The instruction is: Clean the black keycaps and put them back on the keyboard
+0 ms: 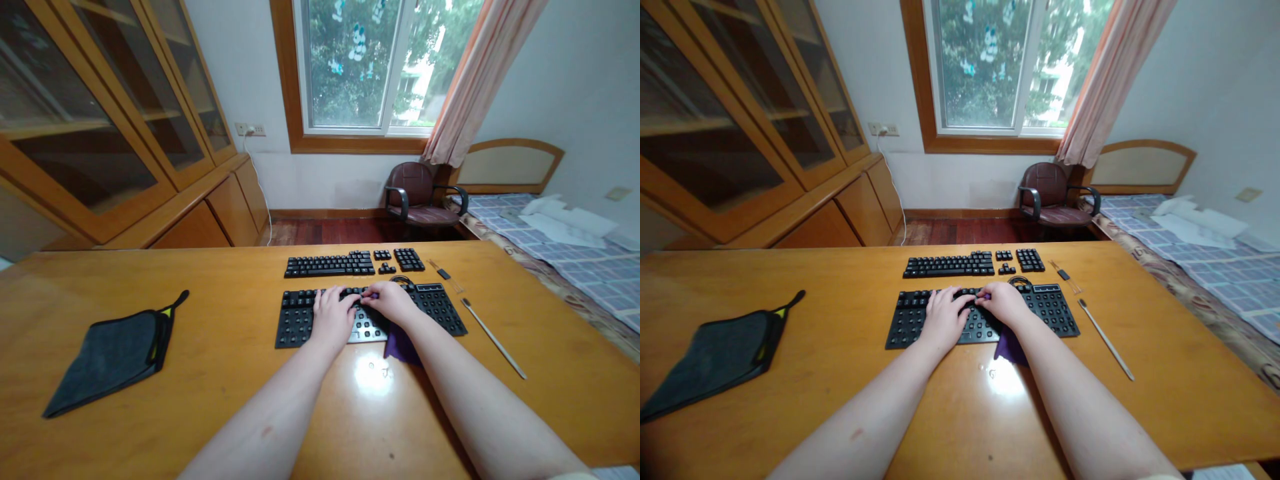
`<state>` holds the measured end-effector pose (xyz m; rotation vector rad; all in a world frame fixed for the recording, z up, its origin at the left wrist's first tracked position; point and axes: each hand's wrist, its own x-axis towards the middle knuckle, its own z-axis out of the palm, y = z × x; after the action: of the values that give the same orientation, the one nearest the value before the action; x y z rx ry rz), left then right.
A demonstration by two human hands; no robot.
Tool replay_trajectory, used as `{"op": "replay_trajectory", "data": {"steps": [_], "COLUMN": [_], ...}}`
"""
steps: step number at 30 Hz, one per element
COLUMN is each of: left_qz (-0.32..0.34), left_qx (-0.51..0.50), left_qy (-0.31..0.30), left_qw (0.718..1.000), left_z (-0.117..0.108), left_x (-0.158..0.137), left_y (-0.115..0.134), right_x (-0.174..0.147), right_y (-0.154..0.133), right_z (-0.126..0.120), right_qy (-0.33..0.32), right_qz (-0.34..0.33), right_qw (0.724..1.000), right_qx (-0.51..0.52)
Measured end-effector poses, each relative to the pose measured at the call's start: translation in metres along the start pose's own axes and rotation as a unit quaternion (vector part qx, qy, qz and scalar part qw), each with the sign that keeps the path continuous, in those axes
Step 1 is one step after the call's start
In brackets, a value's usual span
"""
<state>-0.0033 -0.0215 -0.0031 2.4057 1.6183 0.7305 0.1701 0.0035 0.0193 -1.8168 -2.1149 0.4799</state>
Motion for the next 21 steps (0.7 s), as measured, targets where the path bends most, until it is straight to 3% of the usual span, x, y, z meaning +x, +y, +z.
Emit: {"op": "replay_trajectory", "data": {"steps": [8, 14, 18, 21], "left_qz": [-0.002, -0.007, -0.007, -0.011], "left_qx": [0.012, 0.003, 0.002, -0.004], "left_qy": [-0.004, 0.003, 0.004, 0.006], "left_qw": [1.0, 1.0, 1.0, 1.0], "left_z": [-0.001, -0.001, 0.001, 0.002], "left_x": [0.0, -0.001, -0.001, -0.001], "left_y": [0.003, 0.003, 0.002, 0.002], "right_x": [-0.001, -0.01, -0.005, 0.012], "right_y": [0.002, 0.001, -0.003, -0.004], "right_z": [0.001, -0.003, -0.014, -0.03], "right_qy": [0.0, 0.07, 0.164, 0.161], "right_qz": [-0.024, -0.059, 0.022, 0.059], "right_qw": [1.0, 0.993, 0.969, 0.954], "right_qx": [-0.003, 0.08, 0.185, 0.244]}}
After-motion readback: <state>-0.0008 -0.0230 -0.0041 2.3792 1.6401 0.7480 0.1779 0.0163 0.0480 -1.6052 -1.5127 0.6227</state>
